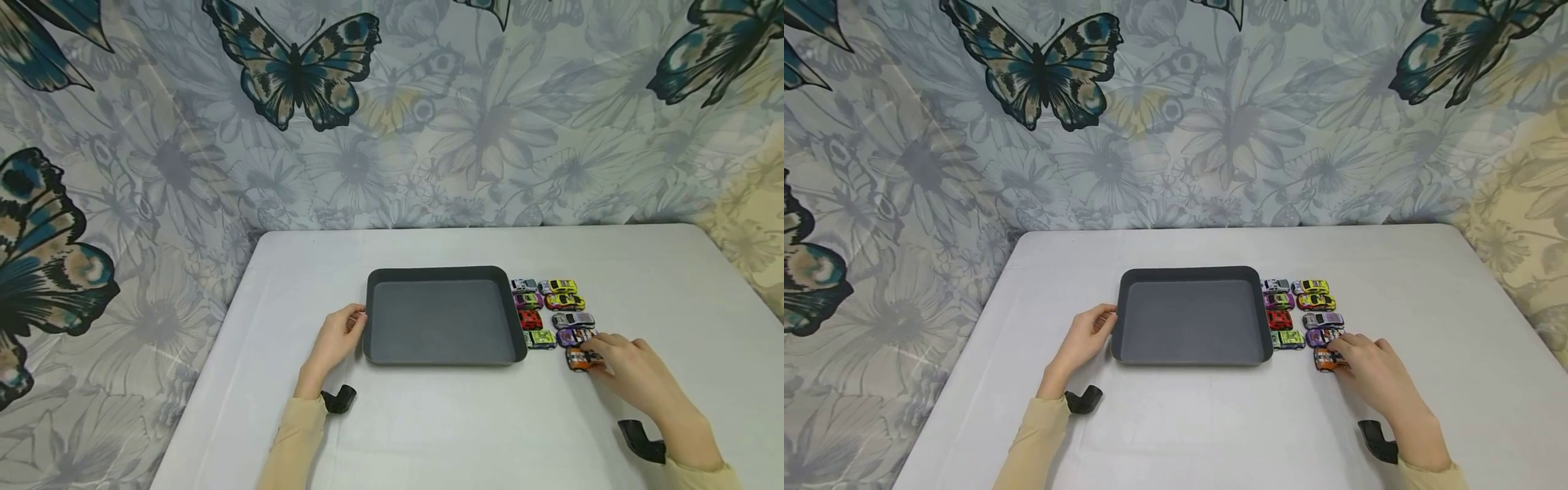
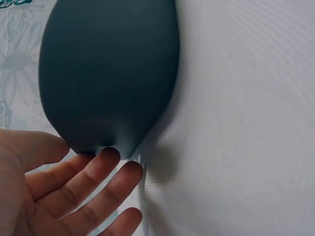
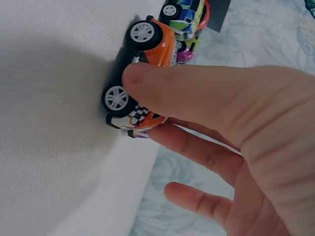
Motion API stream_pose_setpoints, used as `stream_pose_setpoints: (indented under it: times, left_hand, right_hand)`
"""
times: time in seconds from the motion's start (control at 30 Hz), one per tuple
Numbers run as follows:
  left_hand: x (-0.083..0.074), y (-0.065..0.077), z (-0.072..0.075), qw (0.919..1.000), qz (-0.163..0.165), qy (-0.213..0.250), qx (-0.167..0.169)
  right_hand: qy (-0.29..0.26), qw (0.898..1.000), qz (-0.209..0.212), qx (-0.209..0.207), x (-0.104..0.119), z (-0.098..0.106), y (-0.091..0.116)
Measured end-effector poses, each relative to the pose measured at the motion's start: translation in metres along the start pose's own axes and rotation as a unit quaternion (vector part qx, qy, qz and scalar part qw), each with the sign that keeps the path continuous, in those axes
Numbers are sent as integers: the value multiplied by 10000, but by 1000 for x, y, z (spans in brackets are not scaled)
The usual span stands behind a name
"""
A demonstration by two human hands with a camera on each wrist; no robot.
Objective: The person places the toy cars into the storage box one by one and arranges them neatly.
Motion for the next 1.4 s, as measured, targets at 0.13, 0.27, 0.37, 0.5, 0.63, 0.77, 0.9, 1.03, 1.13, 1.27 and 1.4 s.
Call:
stream_pose_setpoints:
  times: [0.13, 0.27, 0.37, 0.5, 0.63, 0.77, 0.9, 1.03, 1.13, 1.27, 1.4]
  left_hand:
    - [0, 1, 0, 10000, -11, 19, -12]
    - [1, 1, 0, 10000, -17, 2, 4]
    - [2, 1, -1, 10000, -7, -8, 27]
    - [1, 1, -1, 10000, 12, 11, 4]
    - [0, 0, -1, 10000, -5, 24, -20]
    - [-1, 1, 0, 10000, 44, 7, -23]
    - [-1, 3, 0, 10000, 59, -38, -10]
    - [0, 4, -1, 10000, 6, -53, 9]
    - [0, 4, -1, 10000, -12, -54, -7]
    - [-1, 4, -1, 10000, 7, -39, -6]
    - [-1, 4, -2, 10000, 53, -41, 19]
  right_hand:
    - [0, 9993, 214, -305, 4, 7, -1]
    - [-16, 9976, 397, -574, 9, 17, -5]
    - [-61, 9956, 536, -771, 15, 26, -10]
    - [-173, 9923, 690, -1010, 21, 38, -18]
    - [-206, 9899, 809, -1144, 29, 45, -31]
    - [-266, 9872, 1005, -1210, 40, 48, -45]
    - [-300, 9852, 1172, -1211, 49, 49, -59]
    - [-311, 9850, 1227, -1176, 58, 47, -73]
    - [-354, 9845, 1255, -1172, 64, 46, -84]
    - [-391, 9840, 1294, -1163, 72, 43, -98]
    - [-487, 9842, 1291, -1106, 80, 37, -110]
Point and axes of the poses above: each hand's wrist, its own y-axis away from the middle knuckle, its own z-axis out of the back of the hand, x = y × z, the point moved 8 cm from there along -y, towards the middle knuckle, and after that the axes turned 9 degrees about -x, right-handed, at the moved point
